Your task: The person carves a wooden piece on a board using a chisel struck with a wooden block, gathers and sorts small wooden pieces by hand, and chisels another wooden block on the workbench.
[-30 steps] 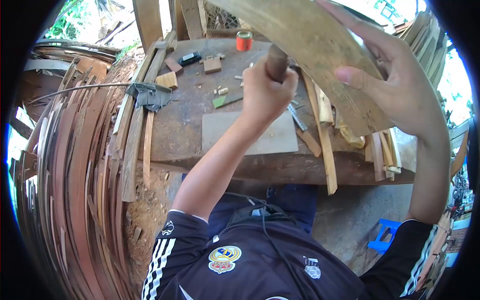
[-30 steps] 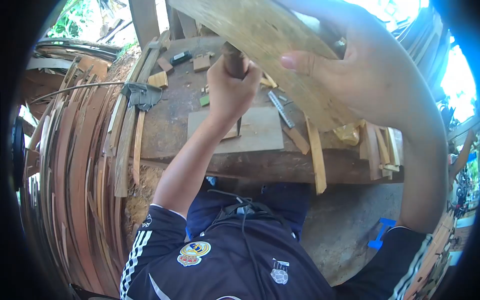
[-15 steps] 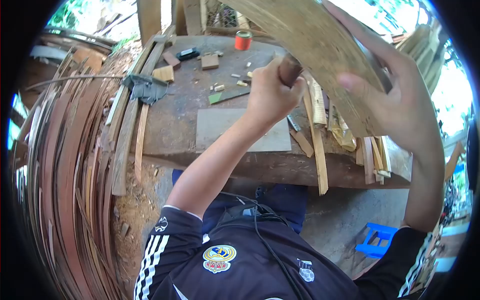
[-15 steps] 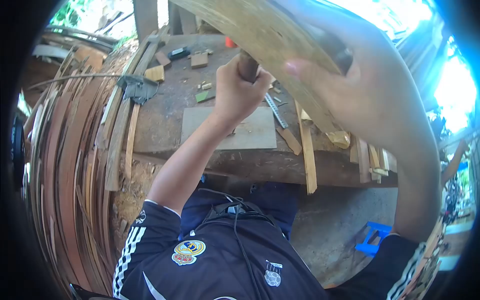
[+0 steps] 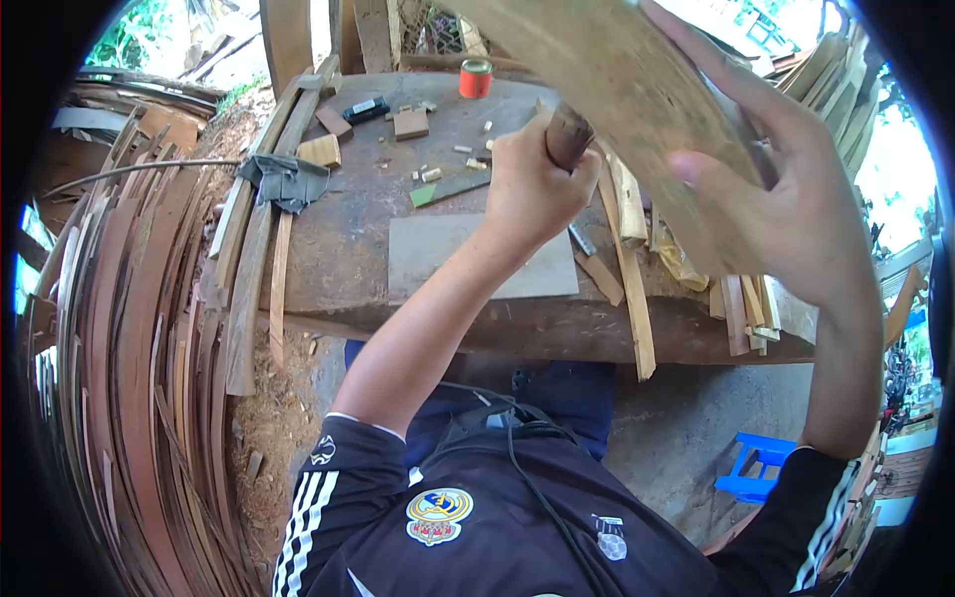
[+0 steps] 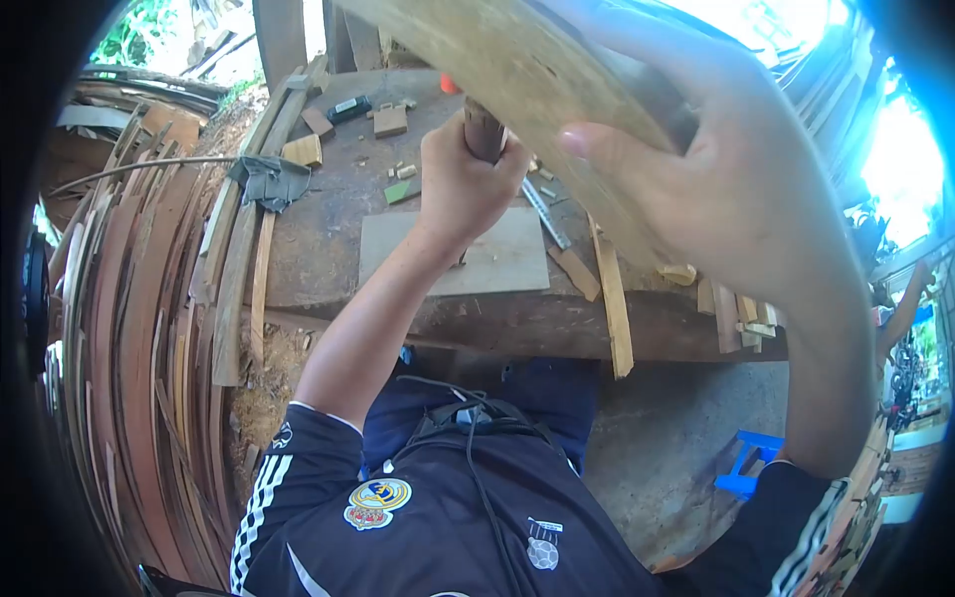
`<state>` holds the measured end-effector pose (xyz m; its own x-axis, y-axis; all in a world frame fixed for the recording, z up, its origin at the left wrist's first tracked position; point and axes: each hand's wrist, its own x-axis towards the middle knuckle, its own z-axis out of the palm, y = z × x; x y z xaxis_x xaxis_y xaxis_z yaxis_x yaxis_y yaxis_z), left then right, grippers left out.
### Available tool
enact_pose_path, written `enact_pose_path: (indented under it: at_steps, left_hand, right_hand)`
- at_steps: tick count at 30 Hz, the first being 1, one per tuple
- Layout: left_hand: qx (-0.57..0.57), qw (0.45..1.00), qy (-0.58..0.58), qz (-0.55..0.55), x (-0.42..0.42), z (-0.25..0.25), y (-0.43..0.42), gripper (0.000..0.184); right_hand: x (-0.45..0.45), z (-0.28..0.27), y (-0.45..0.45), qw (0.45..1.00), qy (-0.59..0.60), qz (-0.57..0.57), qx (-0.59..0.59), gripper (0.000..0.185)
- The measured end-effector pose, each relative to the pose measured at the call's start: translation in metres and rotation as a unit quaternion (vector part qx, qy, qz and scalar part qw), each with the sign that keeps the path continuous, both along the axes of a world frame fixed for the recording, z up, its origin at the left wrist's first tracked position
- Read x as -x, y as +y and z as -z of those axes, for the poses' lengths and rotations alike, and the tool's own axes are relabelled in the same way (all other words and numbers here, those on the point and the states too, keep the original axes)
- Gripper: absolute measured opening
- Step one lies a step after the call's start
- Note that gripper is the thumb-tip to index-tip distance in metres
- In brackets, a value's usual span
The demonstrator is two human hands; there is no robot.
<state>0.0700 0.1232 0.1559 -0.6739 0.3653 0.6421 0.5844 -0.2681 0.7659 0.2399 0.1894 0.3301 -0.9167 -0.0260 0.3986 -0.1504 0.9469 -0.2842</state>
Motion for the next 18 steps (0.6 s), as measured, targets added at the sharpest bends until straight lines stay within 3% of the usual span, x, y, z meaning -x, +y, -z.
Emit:
enact_pose_path:
  at_steps: [5,9,14,17,18]
  left_hand:
    - [0.006,1.000,0.024,-0.007,0.003,0.006,0.001,0.013]
    - [0.023,0.998,0.036,-0.037,0.006,0.005,0.002,0.015]
    - [0.009,0.999,0.037,0.000,0.004,0.010,0.004,0.012]
    - [-0.003,0.997,0.073,0.013,0.007,0.006,0.008,0.014]
    - [0.019,0.999,0.035,0.009,0.004,0.005,0.004,0.014]
  right_hand:
    - [-0.015,-0.019,0.013,0.993,0.091,0.061,0.053,0.061]
    - [-0.018,-0.037,0.010,0.988,0.148,0.023,0.045,0.063]
    - [-0.005,0.003,0.004,0.999,0.012,0.000,-0.036,0.065]
    - [-0.012,0.001,0.007,0.998,-0.036,-0.008,0.057,0.069]
    - [-0.016,0.000,0.008,0.994,-0.046,-0.008,0.100,0.073]
